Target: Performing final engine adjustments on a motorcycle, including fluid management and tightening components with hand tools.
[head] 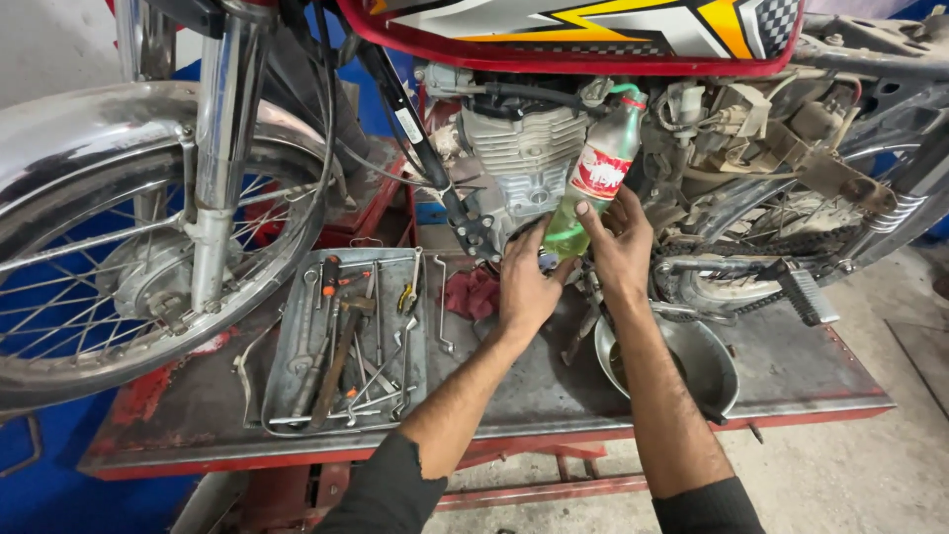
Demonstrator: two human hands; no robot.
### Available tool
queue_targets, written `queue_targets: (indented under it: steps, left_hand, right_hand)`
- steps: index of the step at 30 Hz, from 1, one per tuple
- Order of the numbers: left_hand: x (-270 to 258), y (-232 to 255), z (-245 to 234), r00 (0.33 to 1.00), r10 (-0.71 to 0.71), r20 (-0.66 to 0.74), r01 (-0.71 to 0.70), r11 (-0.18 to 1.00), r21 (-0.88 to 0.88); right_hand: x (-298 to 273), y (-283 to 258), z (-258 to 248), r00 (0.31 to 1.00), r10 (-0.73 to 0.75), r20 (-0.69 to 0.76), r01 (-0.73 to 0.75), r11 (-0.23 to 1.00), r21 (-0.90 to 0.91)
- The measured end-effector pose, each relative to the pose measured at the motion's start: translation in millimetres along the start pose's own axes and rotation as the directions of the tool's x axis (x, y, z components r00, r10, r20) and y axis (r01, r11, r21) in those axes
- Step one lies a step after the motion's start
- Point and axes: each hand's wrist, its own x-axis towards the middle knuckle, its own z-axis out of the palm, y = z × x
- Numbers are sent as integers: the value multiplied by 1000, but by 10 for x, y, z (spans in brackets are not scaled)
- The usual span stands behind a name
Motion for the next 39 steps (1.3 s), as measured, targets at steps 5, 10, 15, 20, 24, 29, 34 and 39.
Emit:
queue_targets:
  steps: [5,10,15,20,24,29,34,39]
  left_hand:
    - [-65,5,-10,1000,-9,-6,9,999,42]
    - [-63,-1,-31,999,-39,0,39,998,50]
    - [-102,-1,-113,997,-77,11,77,997,-1]
    - [-407,-116,-227,989,-148,-16,148,989,-21]
    - [-767,-342,-312,956,-282,74,282,959,10]
    - [-1364,-933,-439,886,-423,190,404,905,131]
    - [-1823,-1413,-772,766,-610,202,553,786,277]
    - [-2034,-1425,-1224,759,-619,201,486,745,457]
  right_hand:
    - [-91,41,-40,999,25,26,-25,999,-26]
    - [-140,2,-57,999,38,16,-38,999,-36]
    - [-346,-56,-85,995,-25,-100,18,998,-64]
    - [-919,226,-55,956,-15,-292,-32,987,-155]
    - [-1361,571,163,959,161,-232,-189,977,-103]
    - [-1739,1432,288,918,393,-43,-395,904,-166]
    - [-2089,1904,553,815,550,181,-509,830,-228]
    - [-2312,2031,851,731,600,324,-503,796,-338]
